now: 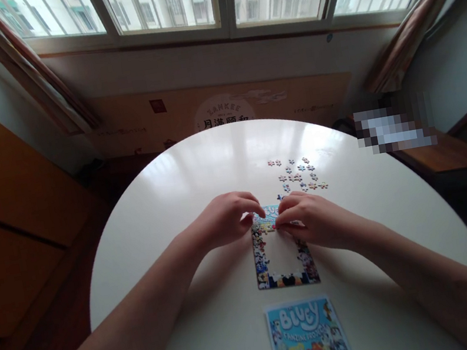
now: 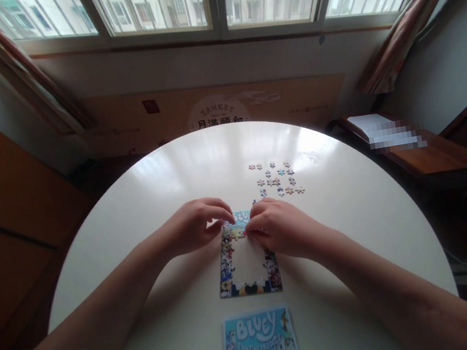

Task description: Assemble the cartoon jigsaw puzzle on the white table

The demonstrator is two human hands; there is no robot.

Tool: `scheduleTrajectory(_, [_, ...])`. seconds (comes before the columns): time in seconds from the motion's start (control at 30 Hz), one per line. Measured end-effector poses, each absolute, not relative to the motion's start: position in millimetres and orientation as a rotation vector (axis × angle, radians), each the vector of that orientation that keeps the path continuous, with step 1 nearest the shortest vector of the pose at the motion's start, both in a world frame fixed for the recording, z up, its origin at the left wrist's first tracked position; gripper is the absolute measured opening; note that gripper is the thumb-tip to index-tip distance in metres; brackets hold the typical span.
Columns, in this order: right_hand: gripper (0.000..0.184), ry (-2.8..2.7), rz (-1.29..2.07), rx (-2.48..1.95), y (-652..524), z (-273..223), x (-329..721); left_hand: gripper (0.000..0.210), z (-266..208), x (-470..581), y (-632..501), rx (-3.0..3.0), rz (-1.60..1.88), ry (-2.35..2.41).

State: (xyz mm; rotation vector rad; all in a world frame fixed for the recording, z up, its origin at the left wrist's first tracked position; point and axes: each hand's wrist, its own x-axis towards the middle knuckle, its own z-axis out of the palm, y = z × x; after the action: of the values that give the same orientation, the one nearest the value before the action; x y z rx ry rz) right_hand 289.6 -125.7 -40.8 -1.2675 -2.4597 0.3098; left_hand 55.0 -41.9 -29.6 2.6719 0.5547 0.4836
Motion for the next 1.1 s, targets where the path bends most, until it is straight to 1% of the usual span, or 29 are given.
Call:
scheduleTrajectory(0.1, [0.017, -2.463, 0.312, -1.240, -125, -41, 292, 0.040, -31, 58, -42, 2.726, 0.479, 0.532])
scheduleTrajectory(0.2, [0.019, -2.450, 0.349, -1.224, -123, -43, 296, 0.047, -36, 63, -42, 2.801, 0.399, 0.495])
scheduleTrajectory(0.37, [0.018, -2.417, 0.392, -1.199, -122, -44, 299, 0.050, -37, 66, -45, 2.849, 0.335, 0.523])
scheduleTrajectory(0.47, [0.018, -2.404, 0.405, -1.195, -122, -43, 299, 0.049, -35, 68, -49, 2.865, 0.345, 0.536])
scheduleTrajectory(0.7, [0.019, -2.398, 0.424, -1.192, -121, -43, 300, 0.037, -27, 74, -57, 2.908, 0.294, 0.505])
scheduleTrajectory(0.83, [0.019, -2.395, 0.431, -1.185, -121, -43, 299, 0.039, -28, 73, -57, 2.885, 0.292, 0.485])
scheduleTrajectory(0.93, [0.018, -2.400, 0.439, -1.201, -122, -43, 298, 0.043, -32, 69, -54, 2.844, 0.400, 0.488])
scheduleTrajectory(1.0, [0.017, -2.396, 0.443, -1.222, -122, -43, 297, 0.046, -35, 66, -50, 2.811, 0.553, 0.525])
scheduleTrajectory(1.1, [0.016, -2.396, 0.446, -1.236, -122, -43, 296, 0.044, -37, 62, -43, 2.715, 0.754, 0.626])
